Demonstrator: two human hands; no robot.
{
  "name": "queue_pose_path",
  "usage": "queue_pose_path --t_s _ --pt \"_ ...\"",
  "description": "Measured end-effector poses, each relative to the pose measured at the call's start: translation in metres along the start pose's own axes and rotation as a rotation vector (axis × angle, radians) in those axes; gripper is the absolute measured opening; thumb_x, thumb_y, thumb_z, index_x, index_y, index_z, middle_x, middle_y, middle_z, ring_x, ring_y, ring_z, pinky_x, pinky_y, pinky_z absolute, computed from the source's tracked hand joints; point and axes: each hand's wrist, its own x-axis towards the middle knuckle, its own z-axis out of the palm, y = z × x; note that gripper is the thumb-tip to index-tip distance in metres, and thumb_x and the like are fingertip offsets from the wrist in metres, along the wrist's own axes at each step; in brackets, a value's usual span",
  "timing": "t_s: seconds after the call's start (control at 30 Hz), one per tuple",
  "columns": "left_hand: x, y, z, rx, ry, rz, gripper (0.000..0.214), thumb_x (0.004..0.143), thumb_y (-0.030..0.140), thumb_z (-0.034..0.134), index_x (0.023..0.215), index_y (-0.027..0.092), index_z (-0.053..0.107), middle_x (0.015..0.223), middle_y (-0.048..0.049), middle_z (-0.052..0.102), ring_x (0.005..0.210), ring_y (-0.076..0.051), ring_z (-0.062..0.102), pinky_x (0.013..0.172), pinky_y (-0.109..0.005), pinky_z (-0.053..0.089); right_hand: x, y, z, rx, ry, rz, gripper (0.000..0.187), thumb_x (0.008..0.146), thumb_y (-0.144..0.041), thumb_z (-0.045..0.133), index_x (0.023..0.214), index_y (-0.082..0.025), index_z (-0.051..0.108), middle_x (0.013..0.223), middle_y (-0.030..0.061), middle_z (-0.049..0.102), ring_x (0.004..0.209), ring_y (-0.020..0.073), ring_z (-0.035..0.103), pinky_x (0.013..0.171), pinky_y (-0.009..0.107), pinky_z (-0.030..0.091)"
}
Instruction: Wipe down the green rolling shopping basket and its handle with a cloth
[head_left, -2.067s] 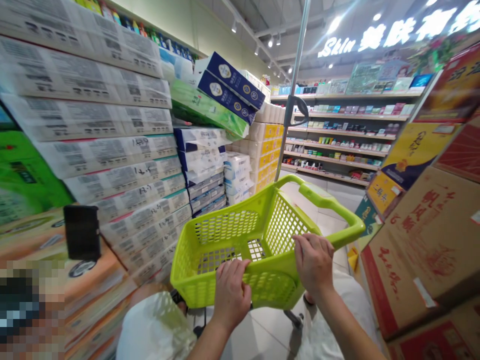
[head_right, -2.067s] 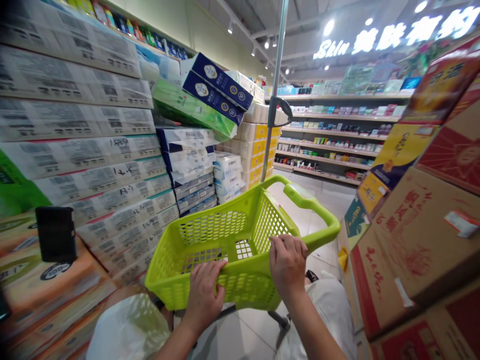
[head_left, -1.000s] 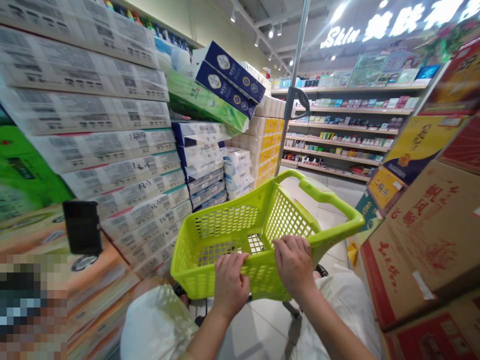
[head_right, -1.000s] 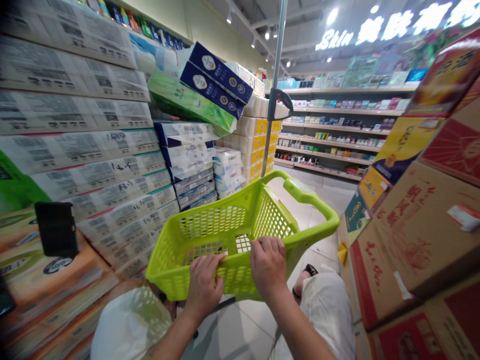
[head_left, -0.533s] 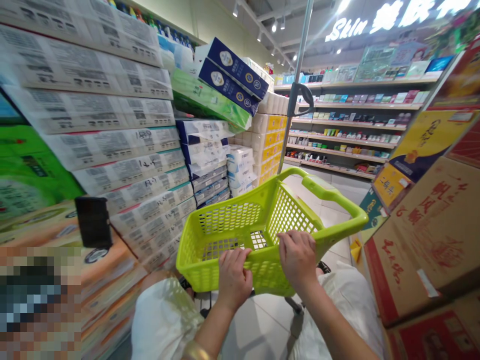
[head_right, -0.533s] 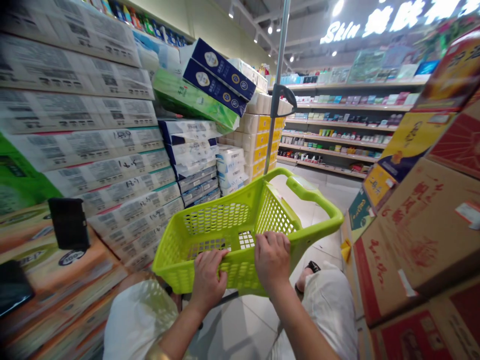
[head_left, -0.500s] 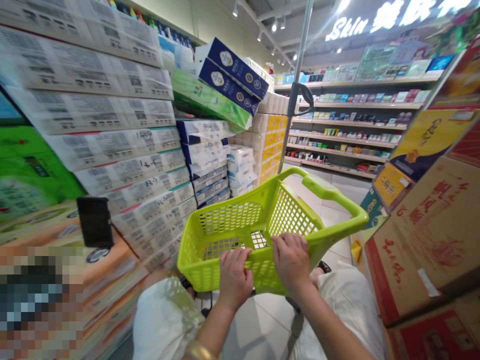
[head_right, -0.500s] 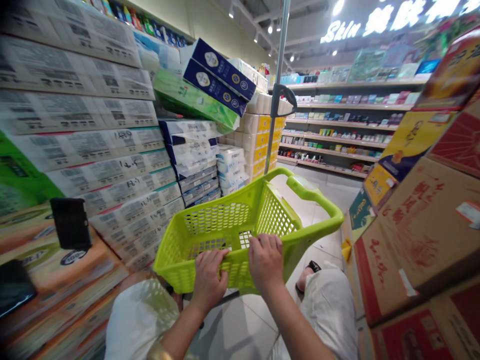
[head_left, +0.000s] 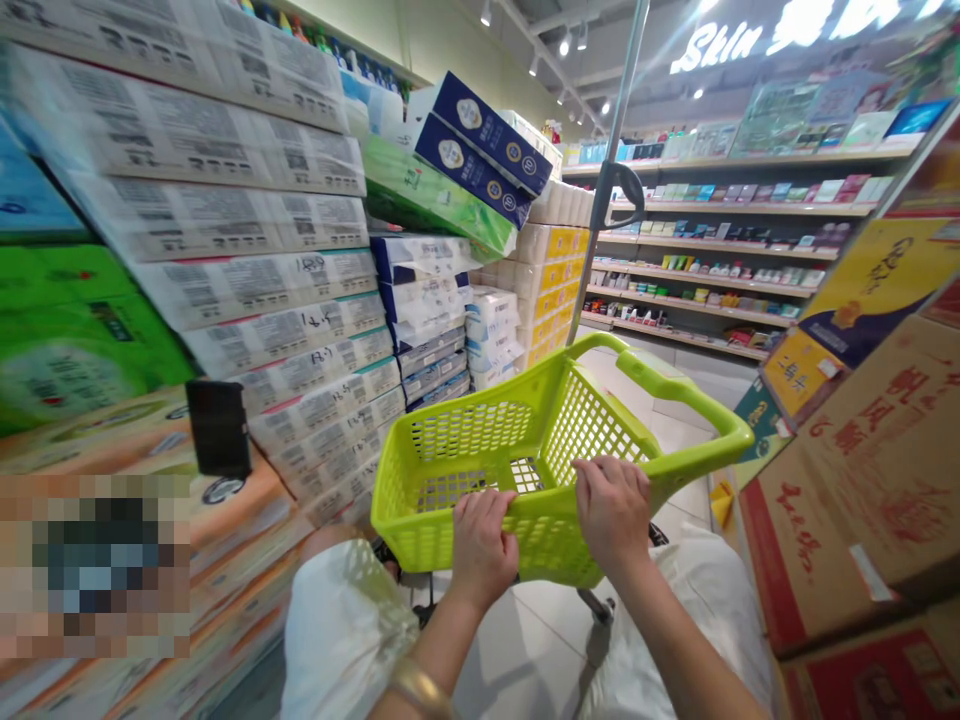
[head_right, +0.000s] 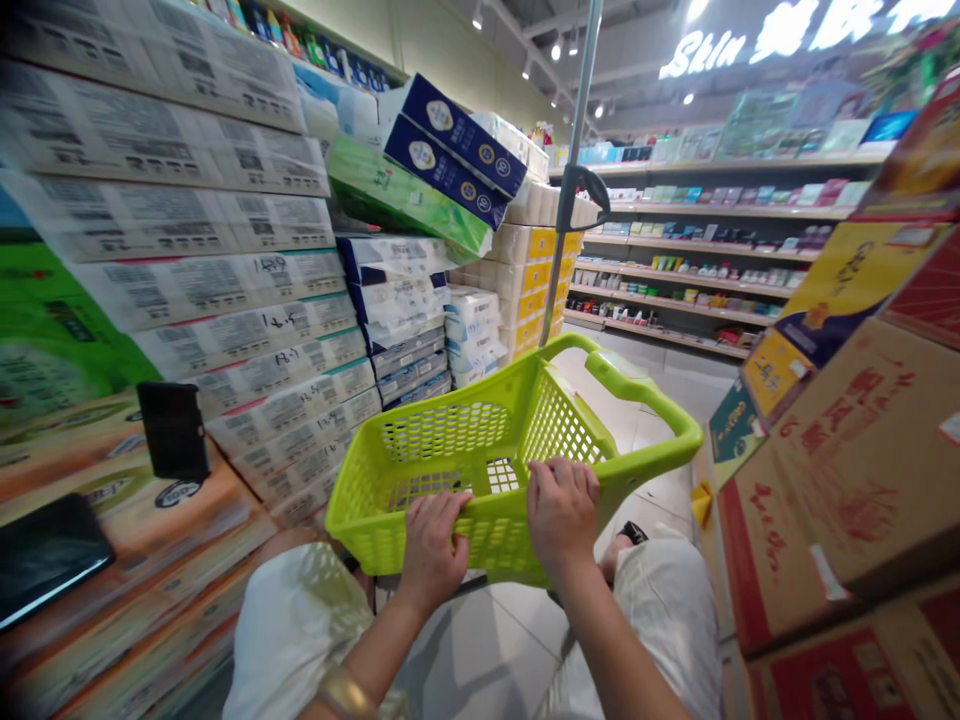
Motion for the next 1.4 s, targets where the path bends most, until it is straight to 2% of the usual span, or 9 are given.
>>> queue_pose_path --t_s 0.13,0.4,0.5,0.67,0.93,1.03,1.2,1.3,1.4 --pt "-0.001 0.000 -0.002 0.003 -0.019 0.014 0.049 0.064 0.004 0.046 0.108 0.022 0.056 0.093 -0.0039 0.062 0.092 -0.023 0.054 0.091 -0.040 0.037 -0.009 -0.021 0.008 0.093 -0.109 -0.066 0.017 0.092 -0.020 0.051 0.095 -0.023 0.068 0.085 0.0031 0.064 0.086 0.0197 0.052 0.090 0.034 0.031" --pt "0.000 0.000 -0.003 0.007 -0.011 0.010 0.049 0.062 0.004 0.045 0.107 0.022 0.056 0.093 -0.0038 0.063 0.092 -0.023 0.054 0.091 -0.040 0.037 0.005 0.024 -0.011 -0.024 0.024 -0.023 0.020 0.093 -0.023 0.049 0.094 -0.022 0.069 0.091 0.0051 0.064 0.092 0.0218 0.050 0.094 0.037 0.030" --pt "0.001 0.004 -0.001 0.012 -0.006 0.006 0.050 0.062 0.004 0.045 0.108 0.022 0.056 0.095 -0.0041 0.063 0.093 -0.024 0.054 0.091 -0.040 0.036 0.001 0.011 -0.005 -0.024 0.014 0.011 0.019 0.092 -0.022 0.050 0.092 -0.022 0.069 0.089 0.0050 0.063 0.090 0.0217 0.050 0.093 0.037 0.030" --pt "0.000 0.003 -0.002 0.021 -0.008 0.032 0.049 0.063 0.004 0.045 0.108 0.020 0.055 0.094 -0.0048 0.063 0.093 -0.024 0.054 0.091 -0.040 0.036 -0.007 -0.013 0.004 0.069 -0.087 -0.078 0.016 0.090 -0.019 0.054 0.095 -0.024 0.069 0.087 0.0031 0.064 0.089 0.0197 0.051 0.092 0.034 0.031" --pt "-0.001 0.000 -0.002 0.009 -0.008 0.025 0.048 0.064 0.004 0.045 0.108 0.022 0.055 0.093 -0.0041 0.063 0.092 -0.024 0.054 0.091 -0.040 0.036 0.006 0.029 -0.014 -0.021 0.043 -0.019 0.020 0.092 -0.022 0.049 0.095 -0.023 0.069 0.092 0.0050 0.063 0.093 0.0213 0.051 0.095 0.037 0.030" --pt "0.000 0.002 -0.001 0.019 0.000 0.016 0.047 0.064 0.005 0.045 0.107 0.021 0.056 0.093 -0.0042 0.063 0.092 -0.024 0.054 0.091 -0.040 0.036 0.003 0.020 -0.009 -0.022 0.037 -0.002 0.021 0.092 -0.021 0.049 0.094 -0.023 0.069 0.090 0.0052 0.062 0.092 0.0215 0.050 0.095 0.038 0.030" --pt "-0.001 0.002 -0.004 0.034 -0.013 0.018 0.047 0.065 0.004 0.045 0.107 0.021 0.055 0.093 -0.0043 0.063 0.093 -0.023 0.055 0.091 -0.040 0.037 -0.006 -0.003 -0.002 0.051 -0.063 -0.076 0.018 0.091 -0.020 0.052 0.095 -0.024 0.069 0.088 0.0033 0.064 0.091 0.0197 0.052 0.093 0.035 0.032" --pt "-0.001 0.000 -0.006 0.040 -0.018 0.030 0.047 0.065 0.004 0.045 0.108 0.021 0.056 0.093 -0.0041 0.063 0.092 -0.023 0.056 0.091 -0.040 0.037 -0.003 0.007 -0.008 0.038 -0.064 -0.087 0.018 0.093 -0.021 0.052 0.095 -0.024 0.069 0.089 0.0032 0.065 0.090 0.0192 0.053 0.093 0.034 0.032" --pt "-0.001 -0.001 -0.006 0.038 -0.016 0.029 0.048 0.064 0.005 0.045 0.108 0.022 0.056 0.093 -0.0040 0.063 0.091 -0.023 0.056 0.091 -0.040 0.038 0.006 0.031 -0.018 -0.006 -0.017 -0.065 0.019 0.093 -0.023 0.051 0.096 -0.023 0.069 0.091 0.0041 0.065 0.093 0.0205 0.054 0.093 0.036 0.032"
